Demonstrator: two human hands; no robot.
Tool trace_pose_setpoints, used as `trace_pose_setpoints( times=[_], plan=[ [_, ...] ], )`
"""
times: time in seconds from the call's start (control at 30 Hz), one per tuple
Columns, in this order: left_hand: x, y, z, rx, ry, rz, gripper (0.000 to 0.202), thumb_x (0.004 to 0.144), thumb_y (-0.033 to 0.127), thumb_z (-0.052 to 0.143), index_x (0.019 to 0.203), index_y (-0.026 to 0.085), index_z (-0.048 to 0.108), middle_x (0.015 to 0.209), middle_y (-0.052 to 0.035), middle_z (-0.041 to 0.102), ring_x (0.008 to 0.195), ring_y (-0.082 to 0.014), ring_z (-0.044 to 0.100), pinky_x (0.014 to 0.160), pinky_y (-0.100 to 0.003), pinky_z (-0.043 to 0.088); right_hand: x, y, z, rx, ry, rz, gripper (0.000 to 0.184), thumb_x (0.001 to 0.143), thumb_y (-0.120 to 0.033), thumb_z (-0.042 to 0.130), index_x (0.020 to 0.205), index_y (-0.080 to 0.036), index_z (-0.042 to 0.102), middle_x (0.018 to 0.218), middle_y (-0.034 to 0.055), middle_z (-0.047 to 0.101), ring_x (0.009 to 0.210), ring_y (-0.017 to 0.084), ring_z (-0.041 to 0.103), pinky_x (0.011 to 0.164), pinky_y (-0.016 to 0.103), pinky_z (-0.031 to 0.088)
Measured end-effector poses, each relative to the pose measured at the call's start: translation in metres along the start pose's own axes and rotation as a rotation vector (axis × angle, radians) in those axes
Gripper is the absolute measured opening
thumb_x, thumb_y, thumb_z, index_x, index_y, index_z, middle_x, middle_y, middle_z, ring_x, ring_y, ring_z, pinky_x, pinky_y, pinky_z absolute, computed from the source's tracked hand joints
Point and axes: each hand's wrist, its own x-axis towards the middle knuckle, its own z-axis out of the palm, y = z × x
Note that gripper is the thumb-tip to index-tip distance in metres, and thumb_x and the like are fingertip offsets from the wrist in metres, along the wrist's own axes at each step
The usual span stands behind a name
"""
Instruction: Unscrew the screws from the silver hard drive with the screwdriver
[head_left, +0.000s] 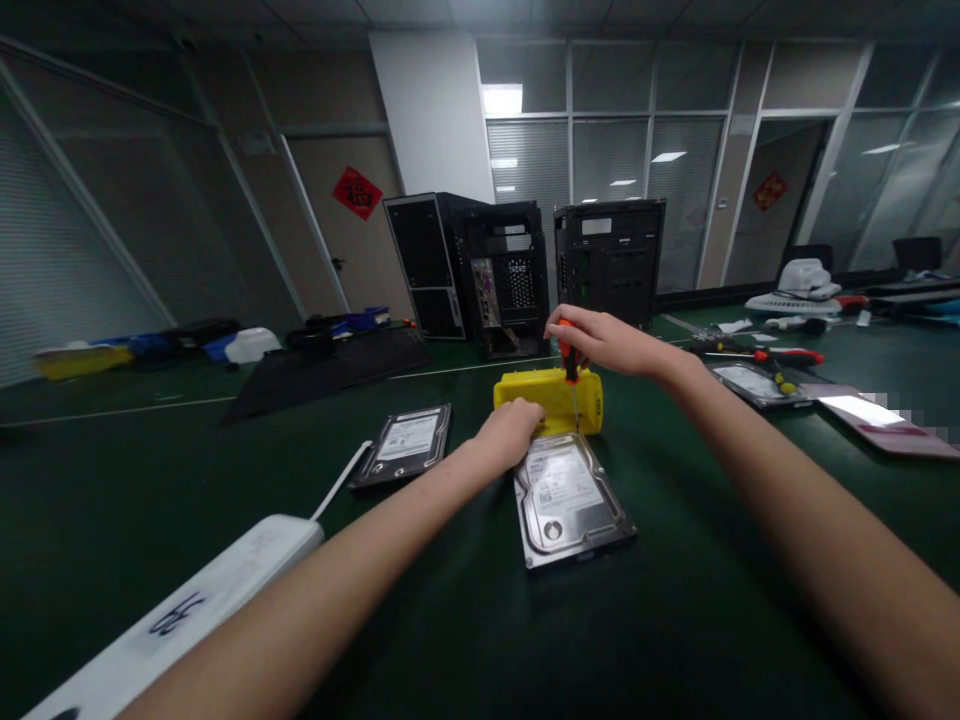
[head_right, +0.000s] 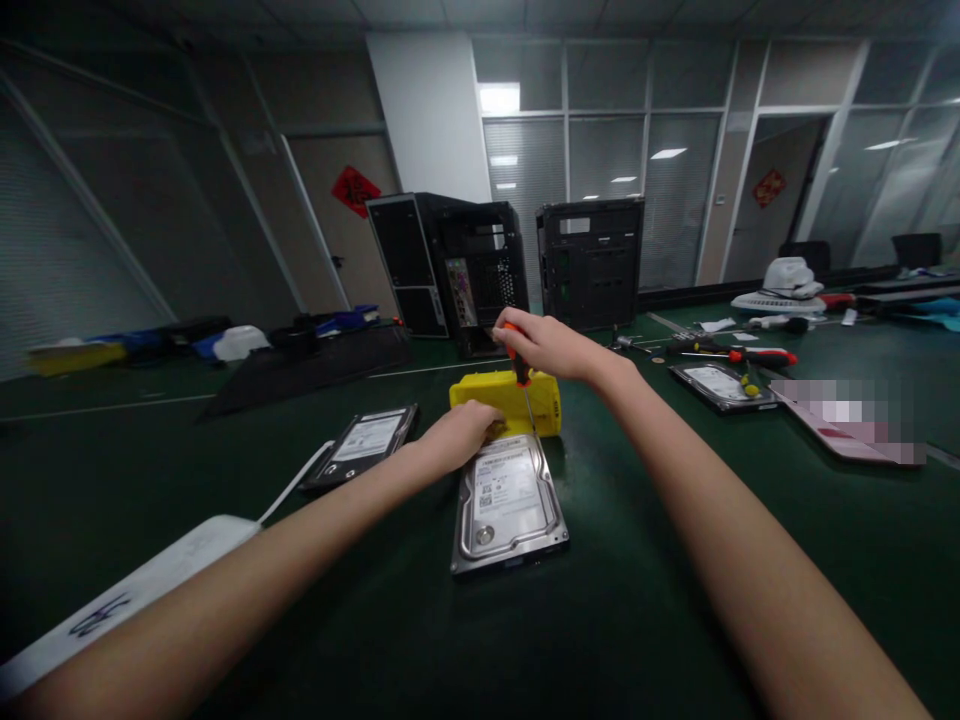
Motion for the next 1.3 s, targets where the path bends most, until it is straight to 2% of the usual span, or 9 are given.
trace_pose_setpoints(
  times=[0.13,0.23,0.5,0.67,0.93,1.13,1.2,1.3],
  plan=[
    [0.007,0.009,-0.001,0.122,-0.003,0.035,0.019,0.080,0.008,0.049,0.083,0.012,0.068,0.086,-0.0142,0.069,0.086,-0.0267,0.065,0.074,-0.034,0.049,0.001,0.001,0.001,-0.018,-0.001,-0.008,0.024,0.090,-0.035,0.035,0.093,-0.017,0.051,0.074,0.0023,0.056,0.065,0.013,0.054,0.060,0.025,0.042],
    [0.012,0.012,-0.003,0.193,-0.006,0.058,0.020,0.080,0.008,0.049,0.086,0.013,0.067,0.086,-0.0135,0.069,0.086,-0.0259,0.066,0.073,-0.033,0.050,0.001,0.001,0.002,-0.012,0.001,-0.022,0.023,0.090,-0.034,0.035,0.094,-0.017,0.050,0.072,0.0014,0.056,0.064,0.013,0.055,0.061,0.025,0.043],
    [0.017,0.010,-0.003,0.312,-0.019,0.197,0.022,0.084,0.006,0.045,0.086,0.010,0.066,0.089,-0.0145,0.067,0.086,-0.0247,0.065,0.073,-0.032,0.050,0.000,0.000,0.001,0.005,-0.002,-0.024,0.021,0.090,-0.033,0.035,0.094,-0.018,0.049,0.071,0.0007,0.056,0.063,0.012,0.056,0.060,0.024,0.043],
    [0.015,0.009,-0.001,0.332,0.000,0.227,0.022,0.085,0.006,0.042,0.086,0.009,0.065,0.089,-0.0148,0.066,0.084,-0.0244,0.065,0.071,-0.032,0.049,0.001,-0.001,0.001,-0.019,0.004,-0.025,0.022,0.090,-0.033,0.035,0.095,-0.017,0.050,0.072,0.0006,0.056,0.063,0.012,0.055,0.060,0.024,0.043],
    [0.011,0.000,0.003,0.293,0.088,0.230,0.020,0.085,0.006,0.042,0.091,0.010,0.061,0.091,-0.0132,0.065,0.083,-0.0225,0.064,0.070,-0.030,0.047,0.000,-0.001,0.001,0.004,-0.014,-0.033,0.021,0.090,-0.032,0.035,0.094,-0.017,0.049,0.071,0.0003,0.056,0.061,0.011,0.056,0.059,0.024,0.044],
    [0.012,-0.010,-0.003,0.181,0.166,0.183,0.015,0.082,0.012,0.050,0.085,0.012,0.064,0.083,-0.0107,0.068,0.078,-0.0222,0.065,0.068,-0.030,0.047,0.000,-0.001,0.000,0.058,-0.024,0.001,0.020,0.090,-0.032,0.036,0.093,-0.017,0.048,0.072,0.0005,0.055,0.059,0.011,0.057,0.055,0.023,0.046],
    [0.005,-0.013,-0.009,0.124,0.185,0.183,0.013,0.082,0.015,0.052,0.085,0.014,0.065,0.084,-0.0077,0.069,0.078,-0.0197,0.065,0.069,-0.027,0.047,0.000,0.001,0.000,0.073,-0.023,0.007,0.019,0.090,-0.032,0.036,0.092,-0.017,0.048,0.072,0.0005,0.054,0.058,0.011,0.058,0.054,0.022,0.046],
    [-0.018,-0.017,-0.017,0.036,0.211,0.191,0.017,0.086,0.022,0.049,0.092,0.017,0.064,0.085,-0.0031,0.070,0.075,-0.0140,0.065,0.066,-0.021,0.047,0.001,0.003,0.000,0.064,-0.021,0.017,0.020,0.089,-0.033,0.037,0.092,-0.017,0.049,0.072,0.0012,0.055,0.059,0.011,0.058,0.053,0.023,0.046]
  ],
)
